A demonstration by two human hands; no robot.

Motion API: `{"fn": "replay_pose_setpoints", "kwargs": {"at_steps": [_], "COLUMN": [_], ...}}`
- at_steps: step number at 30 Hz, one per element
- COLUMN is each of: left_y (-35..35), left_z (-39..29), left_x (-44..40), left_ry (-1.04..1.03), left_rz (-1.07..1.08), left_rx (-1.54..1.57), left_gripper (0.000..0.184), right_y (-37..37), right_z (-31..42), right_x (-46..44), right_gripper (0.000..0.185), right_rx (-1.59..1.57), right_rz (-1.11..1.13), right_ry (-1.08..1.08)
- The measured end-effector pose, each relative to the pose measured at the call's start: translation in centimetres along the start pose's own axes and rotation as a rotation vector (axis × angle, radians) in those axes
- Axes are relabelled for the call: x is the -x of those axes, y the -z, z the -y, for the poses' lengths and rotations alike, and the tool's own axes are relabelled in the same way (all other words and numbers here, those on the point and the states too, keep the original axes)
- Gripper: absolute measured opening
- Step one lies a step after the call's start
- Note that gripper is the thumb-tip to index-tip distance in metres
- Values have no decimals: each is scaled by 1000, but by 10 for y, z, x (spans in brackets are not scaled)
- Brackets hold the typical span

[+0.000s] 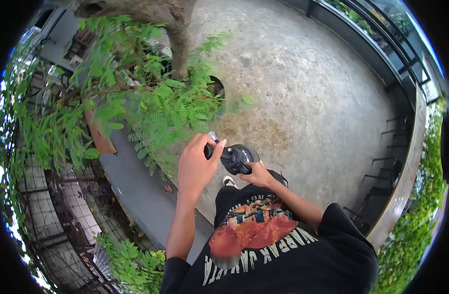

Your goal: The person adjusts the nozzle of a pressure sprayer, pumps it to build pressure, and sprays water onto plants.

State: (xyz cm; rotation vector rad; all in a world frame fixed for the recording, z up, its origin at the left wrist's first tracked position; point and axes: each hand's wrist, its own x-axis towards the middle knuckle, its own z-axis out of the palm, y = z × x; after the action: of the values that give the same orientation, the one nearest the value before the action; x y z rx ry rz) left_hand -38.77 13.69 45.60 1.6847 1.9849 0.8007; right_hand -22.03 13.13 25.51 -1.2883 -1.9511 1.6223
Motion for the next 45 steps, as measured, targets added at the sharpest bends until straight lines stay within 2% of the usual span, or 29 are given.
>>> {"fn": "replay_pose_setpoints", "kwargs": {"at_steps": [2,5,10,13,14,17,21,22,25,28,31,32,37,39,40,41,45], "left_y": [-17,-51,-117,-166,-172,-203,-275,-295,-346,-367,-390,-403,-483,-517,-541,-562,-622], "left_z": [-9,-35,-100,-150,-146,-186,-282,-306,-371,-441,-515,-534,-624,-652,-662,-675,-696], "left_x": [9,31,99,153,147,177,294,324,404,466,516,532,608,633,646,661,703], "left_ry": [-64,-252,-620,-791,-866,-974,-1131,-1186,-1359,-1494,-1579,-1642,-1822,-1892,-1933,-1947,-2048], "left_rz": [179,349,688,901,975,1121,1298,1344,1446,1480,1452,1397,1286,1297,1264,1239,1220], "left_rx": [20,72,225,249,292,259,265,263,278,270,105,162,208,155,254,316,300], "left_gripper": [27,26,25,25,25,23,23,23,24,29,35,41,49,51,54,54,52], "right_y": [0,-5,-26,-47,-52,-57,-57,-50,-39,-19,18,33,103,121,136,147,159], "right_z": [-26,-50,-68,-114,-105,-107,-166,-178,-213,-228,-249,-258,-321,-363,-363,-377,-428], "right_x": [24,71,195,271,276,326,450,486,564,629,695,714,801,829,843,860,889], "right_gripper": [43,40,38,40,42,45,42,41,38,35,34,33,26,26,26,26,25], "right_rx": [3,-128,-366,-279,-390,-408,-455,-478,-589,-516,-461,-440,-425,-408,-540,-494,-662], "right_rz": [-148,-310,-745,-1125,-1119,-1325,-1616,-1593,-1757,-1969,-2122,-2176,-2388,-2425,-2437,-2460,-2454], "right_ry": [-4,-155,-380,-458,-588,-728,-771,-809,-786,-751,-692,-679,-615,-626,-623,-673,-746]}}
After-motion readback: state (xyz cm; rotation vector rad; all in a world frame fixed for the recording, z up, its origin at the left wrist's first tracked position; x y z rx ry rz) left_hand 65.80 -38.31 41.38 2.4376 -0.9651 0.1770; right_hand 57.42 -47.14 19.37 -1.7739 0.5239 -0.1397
